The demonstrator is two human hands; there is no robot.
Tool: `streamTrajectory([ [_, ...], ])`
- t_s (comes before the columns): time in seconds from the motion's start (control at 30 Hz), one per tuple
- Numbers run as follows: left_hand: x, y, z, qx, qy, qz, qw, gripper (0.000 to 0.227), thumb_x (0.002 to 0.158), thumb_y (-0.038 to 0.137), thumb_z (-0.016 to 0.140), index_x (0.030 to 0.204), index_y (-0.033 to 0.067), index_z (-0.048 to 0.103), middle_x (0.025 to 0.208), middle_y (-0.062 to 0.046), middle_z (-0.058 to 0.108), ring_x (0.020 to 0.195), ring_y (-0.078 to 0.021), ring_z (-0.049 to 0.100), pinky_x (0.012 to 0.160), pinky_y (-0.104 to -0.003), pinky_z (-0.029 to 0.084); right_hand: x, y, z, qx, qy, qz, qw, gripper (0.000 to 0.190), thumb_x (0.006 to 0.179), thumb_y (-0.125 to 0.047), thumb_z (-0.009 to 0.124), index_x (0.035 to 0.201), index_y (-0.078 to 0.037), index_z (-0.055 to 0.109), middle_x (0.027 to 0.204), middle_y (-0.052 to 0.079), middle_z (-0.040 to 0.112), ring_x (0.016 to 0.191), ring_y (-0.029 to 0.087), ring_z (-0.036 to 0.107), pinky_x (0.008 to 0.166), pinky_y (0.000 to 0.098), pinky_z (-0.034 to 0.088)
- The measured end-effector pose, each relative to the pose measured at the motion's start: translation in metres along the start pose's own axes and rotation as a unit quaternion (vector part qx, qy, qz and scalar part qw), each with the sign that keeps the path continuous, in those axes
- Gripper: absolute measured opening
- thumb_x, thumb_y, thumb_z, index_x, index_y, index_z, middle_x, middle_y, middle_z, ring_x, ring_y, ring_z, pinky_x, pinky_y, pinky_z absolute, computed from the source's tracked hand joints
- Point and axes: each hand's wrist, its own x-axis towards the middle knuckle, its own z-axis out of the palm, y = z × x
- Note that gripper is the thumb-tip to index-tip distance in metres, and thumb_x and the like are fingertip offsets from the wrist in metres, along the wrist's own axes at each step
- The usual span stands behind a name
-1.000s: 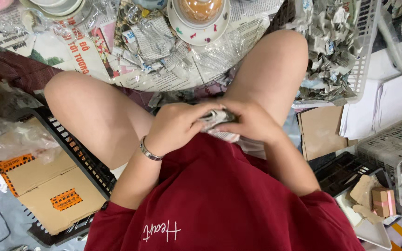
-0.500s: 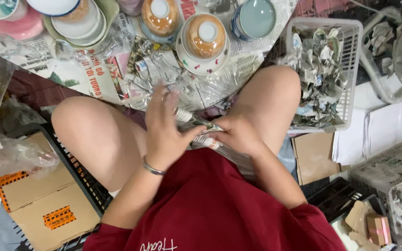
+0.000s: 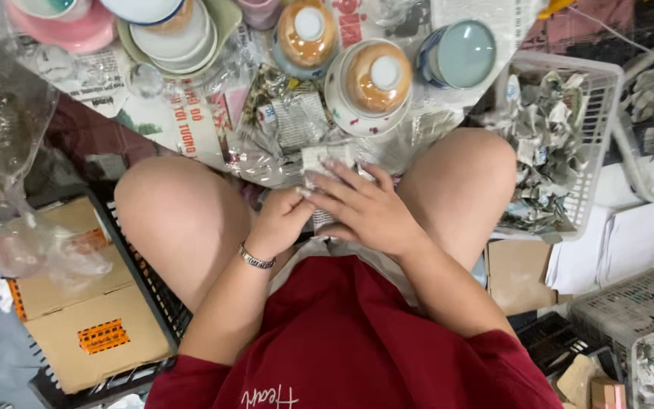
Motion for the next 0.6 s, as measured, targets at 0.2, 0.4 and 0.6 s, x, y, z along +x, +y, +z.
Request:
streamTrajectory([
  [0.2,-0.004,0.014,-0.005,-0.11,-0.086,0.068,0.988,0.025,0.093,0.021,0.071,0.103,-0.0002,0.064,0.085,-0.012,0.07,0.071,-0.0167,0.059,0.064,-0.035,0.052,-0.005,0.012,0.029,0.263,-0.043,0.182,0.947,0.074,0.08,-0.028,0.081,0.148,-0.013,0.054,0.135,0.012,0.065,0.122,0.033,0.063,0.105,0.045,0.044],
  [0.4,0.009,0.02,0.01,0.069,0.009,-0.027,0.997,0.017,0.096,0.019,0.072,0.1,0.0024,0.07,0.079,-0.012,0.069,0.064,-0.0155,0.061,0.062,-0.034,0.05,-0.002,0.012,0.034,0.225,-0.026,0.228,0.947,0.053,0.08,-0.019,0.082,0.131,-0.011,0.068,0.116,0.013,0.074,0.108,0.032,0.069,0.099,0.0428,0.047],
  [0.6,-0.003,0.025,0.007,-0.08,-0.026,0.046,0.995,0.02,0.099,0.014,0.069,0.115,0.0019,0.069,0.094,-0.013,0.071,0.08,-0.0128,0.063,0.076,-0.029,0.054,-0.021,0.023,0.034,0.32,0.013,0.157,0.934,0.049,0.082,-0.015,0.08,0.126,-0.002,0.064,0.111,0.022,0.07,0.1,0.038,0.066,0.09,0.0429,0.049],
])
